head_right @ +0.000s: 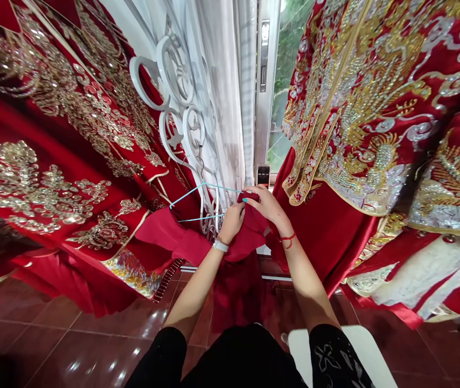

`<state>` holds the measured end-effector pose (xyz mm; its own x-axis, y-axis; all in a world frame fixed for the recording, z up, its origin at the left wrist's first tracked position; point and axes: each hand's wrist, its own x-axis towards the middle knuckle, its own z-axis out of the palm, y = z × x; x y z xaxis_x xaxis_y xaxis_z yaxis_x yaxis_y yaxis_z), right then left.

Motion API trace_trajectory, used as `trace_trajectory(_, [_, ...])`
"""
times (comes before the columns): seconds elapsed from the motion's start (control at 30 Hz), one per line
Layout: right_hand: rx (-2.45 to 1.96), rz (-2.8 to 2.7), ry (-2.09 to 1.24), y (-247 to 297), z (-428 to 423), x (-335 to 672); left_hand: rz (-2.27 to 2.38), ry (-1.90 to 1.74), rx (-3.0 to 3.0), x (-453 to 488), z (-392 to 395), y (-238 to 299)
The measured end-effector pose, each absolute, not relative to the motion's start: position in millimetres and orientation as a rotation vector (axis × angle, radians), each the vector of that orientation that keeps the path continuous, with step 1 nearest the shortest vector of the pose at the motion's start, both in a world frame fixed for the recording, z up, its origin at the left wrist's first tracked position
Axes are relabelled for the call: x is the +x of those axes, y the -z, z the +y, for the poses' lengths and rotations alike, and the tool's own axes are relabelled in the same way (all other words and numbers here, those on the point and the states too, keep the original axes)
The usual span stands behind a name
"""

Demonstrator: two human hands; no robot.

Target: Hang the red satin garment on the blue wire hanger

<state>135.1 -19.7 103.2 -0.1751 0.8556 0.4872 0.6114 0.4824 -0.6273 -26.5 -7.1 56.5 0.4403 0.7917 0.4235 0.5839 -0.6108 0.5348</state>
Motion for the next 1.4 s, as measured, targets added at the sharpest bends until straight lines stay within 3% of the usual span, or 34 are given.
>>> trace_trajectory(0.33, [-1.434, -1.744, -0.064, -83, -20, 112, 1.084, -1.437, 2.157, -75, -85, -23])
trace_trajectory(0.6, [-1.327, -1.399, -0.031, -55, -57, 84, 1.739, -1.914, 1.661, -167, -111, -5])
trace_trajectory(0.7, [-1.315, -1.430, 0.001, -10, -92, 47, 1.810, -1.840, 1.466, -186, -96, 12])
trace_trajectory(0.9, [-1.324, -1.943, -0.175, 63, -138, 3, 1.322, -1.565, 0.828, -203, -82, 63])
trace_trajectory(1.27, [-1.452, -1.909, -0.118, 58, -148, 17, 1.395, -1.267, 0.723, -215, -108, 80])
trace_trajectory(1.4, [-1.446, -1.956, -0.105, 57, -144, 13, 1.249, -1.325, 0.612, -210, -110, 93])
